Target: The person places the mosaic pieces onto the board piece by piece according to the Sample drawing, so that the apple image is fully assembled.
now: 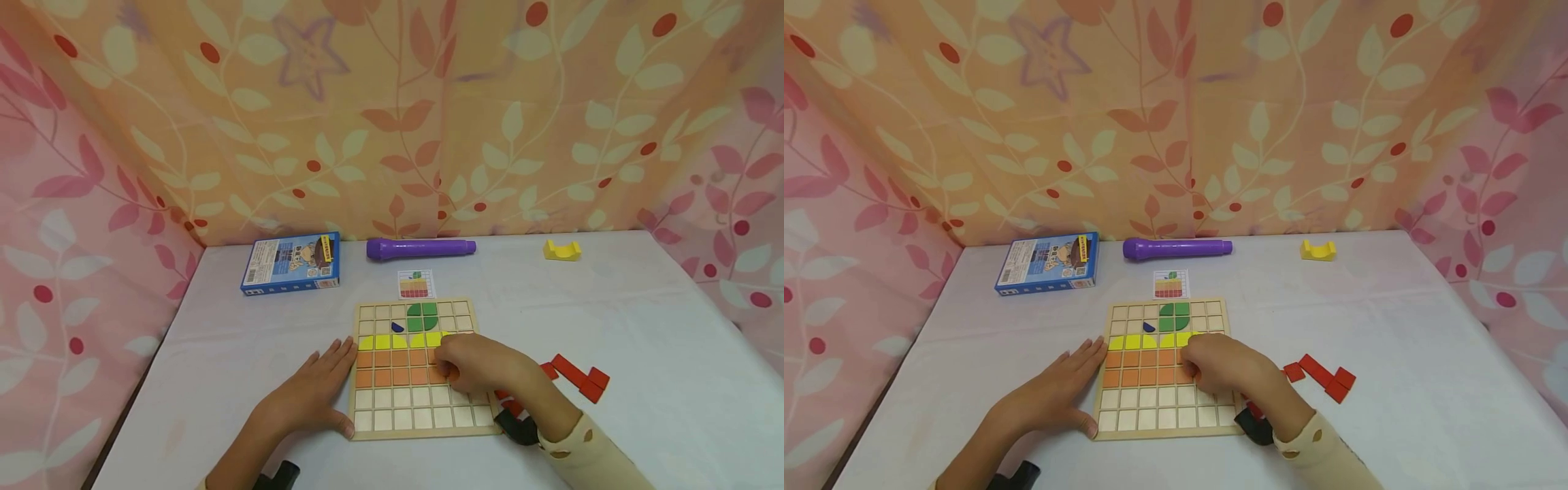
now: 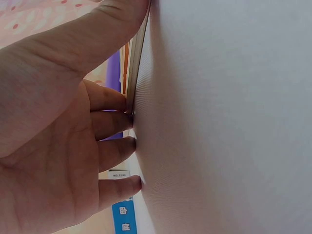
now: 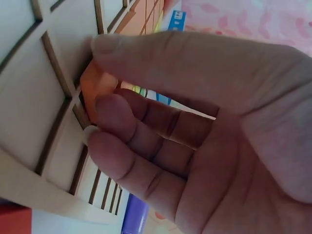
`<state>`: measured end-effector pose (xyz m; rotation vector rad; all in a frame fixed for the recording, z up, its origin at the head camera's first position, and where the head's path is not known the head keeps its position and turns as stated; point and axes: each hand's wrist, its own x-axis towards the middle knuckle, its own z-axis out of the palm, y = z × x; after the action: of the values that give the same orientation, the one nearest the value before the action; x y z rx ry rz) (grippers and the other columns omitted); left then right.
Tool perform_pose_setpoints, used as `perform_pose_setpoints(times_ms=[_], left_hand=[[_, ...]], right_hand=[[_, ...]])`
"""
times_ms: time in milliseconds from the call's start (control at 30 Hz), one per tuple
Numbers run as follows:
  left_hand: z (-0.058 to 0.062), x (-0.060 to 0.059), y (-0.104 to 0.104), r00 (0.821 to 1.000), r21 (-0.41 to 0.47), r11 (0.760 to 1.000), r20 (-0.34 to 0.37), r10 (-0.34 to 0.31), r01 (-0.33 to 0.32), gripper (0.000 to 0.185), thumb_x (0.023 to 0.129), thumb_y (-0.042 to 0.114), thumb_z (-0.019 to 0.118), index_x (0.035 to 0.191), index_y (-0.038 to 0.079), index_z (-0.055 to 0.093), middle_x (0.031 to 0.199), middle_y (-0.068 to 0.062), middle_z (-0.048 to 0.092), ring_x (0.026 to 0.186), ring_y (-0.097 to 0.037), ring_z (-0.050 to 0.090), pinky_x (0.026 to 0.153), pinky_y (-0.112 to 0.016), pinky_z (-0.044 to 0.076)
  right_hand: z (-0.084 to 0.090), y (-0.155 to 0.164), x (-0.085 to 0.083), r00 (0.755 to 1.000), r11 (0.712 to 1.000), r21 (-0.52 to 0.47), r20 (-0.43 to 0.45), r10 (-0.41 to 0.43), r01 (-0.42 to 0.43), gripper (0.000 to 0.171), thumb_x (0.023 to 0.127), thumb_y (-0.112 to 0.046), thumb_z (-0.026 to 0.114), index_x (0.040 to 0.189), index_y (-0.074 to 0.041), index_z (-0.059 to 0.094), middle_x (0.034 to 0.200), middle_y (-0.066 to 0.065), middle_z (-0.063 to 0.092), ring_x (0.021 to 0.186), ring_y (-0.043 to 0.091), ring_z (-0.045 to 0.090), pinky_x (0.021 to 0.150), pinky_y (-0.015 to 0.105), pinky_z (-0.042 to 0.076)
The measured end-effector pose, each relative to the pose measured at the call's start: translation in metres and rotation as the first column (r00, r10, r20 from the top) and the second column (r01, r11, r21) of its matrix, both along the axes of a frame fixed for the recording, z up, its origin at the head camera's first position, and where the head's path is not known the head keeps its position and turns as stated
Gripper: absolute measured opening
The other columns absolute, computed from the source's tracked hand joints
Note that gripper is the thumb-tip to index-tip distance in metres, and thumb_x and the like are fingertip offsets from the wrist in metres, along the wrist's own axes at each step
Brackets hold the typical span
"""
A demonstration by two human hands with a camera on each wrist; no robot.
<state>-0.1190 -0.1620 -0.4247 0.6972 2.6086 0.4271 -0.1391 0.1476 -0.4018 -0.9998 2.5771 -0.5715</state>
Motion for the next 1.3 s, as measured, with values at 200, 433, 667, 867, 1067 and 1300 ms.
perform_pose_setpoints(times_ms=[200, 433, 667, 867, 1067, 1300], left_hand=[[0.000, -0.001, 0.001, 1.000, -0.007, 1.000, 0.001, 0.004, -0.004, 0.133, 0.056, 0.061, 0.089, 0.158, 0.003, 0.026, 0.165, -0.011, 0.017, 0.152, -0.031, 0.011, 0.118, -0.057, 0.017], [0.001, -0.001, 0.001, 1.000, 0.001, 1.000, 0.003, -0.001, 0.001, 0.133, 0.056, 0.061, 0.088, 0.158, 0.002, 0.026, 0.165, -0.012, 0.017, 0.152, -0.032, 0.011, 0.118, -0.057, 0.017], [0.000, -0.003, 0.002, 1.000, 0.004, 1.000, -0.003, -0.014, 0.014, 0.133, 0.056, 0.061, 0.088, 0.158, 0.002, 0.025, 0.165, -0.013, 0.017, 0.152, -0.032, 0.011, 0.118, -0.057, 0.017], [-0.003, -0.003, 0.004, 1.000, 0.005, 1.000, 0.007, -0.018, 0.018, 0.133, 0.057, 0.062, 0.088, 0.158, 0.003, 0.025, 0.165, -0.012, 0.017, 0.152, -0.031, 0.010, 0.118, -0.057, 0.017], [-0.004, -0.003, 0.005, 1.000, -0.014, 1.000, 0.007, -0.008, 0.008, 0.134, 0.056, 0.063, 0.088, 0.159, 0.004, 0.025, 0.166, -0.011, 0.016, 0.152, -0.031, 0.010, 0.118, -0.056, 0.017], [-0.003, -0.003, 0.004, 1.000, -0.008, 1.000, 0.006, -0.006, 0.006, 0.133, 0.056, 0.062, 0.089, 0.158, 0.004, 0.026, 0.166, -0.010, 0.016, 0.152, -0.030, 0.010, 0.118, -0.057, 0.017]], right_hand=[[0.001, -0.001, 0.000, 0.998, 0.999, 0.006, -0.035, -0.051, 0.051, 0.028, 0.078, 0.008, 0.075, 0.073, -0.015, 0.059, 0.069, -0.003, 0.049, 0.069, 0.012, 0.047, 0.062, 0.026, 0.041], [-0.003, -0.007, 0.000, 0.997, 1.000, -0.002, -0.070, -0.019, 0.019, 0.018, 0.084, -0.010, 0.078, 0.084, -0.016, 0.061, 0.071, -0.006, 0.047, 0.068, 0.010, 0.044, 0.062, 0.027, 0.038], [-0.006, -0.014, 0.005, 0.991, 0.999, 0.007, -0.126, -0.045, 0.046, 0.025, 0.085, -0.012, 0.078, 0.075, -0.018, 0.056, 0.065, -0.011, 0.041, 0.062, 0.009, 0.042, 0.058, 0.026, 0.035], [-0.007, -0.010, 0.010, 0.985, 0.997, 0.016, -0.158, -0.068, 0.072, 0.033, 0.085, -0.008, 0.077, 0.066, -0.019, 0.052, 0.060, -0.012, 0.037, 0.058, 0.007, 0.038, 0.056, 0.025, 0.033], [0.001, 0.007, 0.025, 0.967, 0.983, 0.079, -0.205, -0.149, 0.168, 0.028, 0.085, -0.012, 0.080, 0.067, -0.018, 0.059, 0.061, -0.012, 0.043, 0.058, 0.008, 0.041, 0.056, 0.026, 0.037], [0.013, 0.062, 0.041, 0.906, 0.901, 0.144, -0.177, -0.384, 0.410, 0.010, 0.083, -0.014, 0.080, 0.090, -0.013, 0.073, 0.078, -0.008, 0.059, 0.068, 0.010, 0.052, 0.063, 0.031, 0.051]])
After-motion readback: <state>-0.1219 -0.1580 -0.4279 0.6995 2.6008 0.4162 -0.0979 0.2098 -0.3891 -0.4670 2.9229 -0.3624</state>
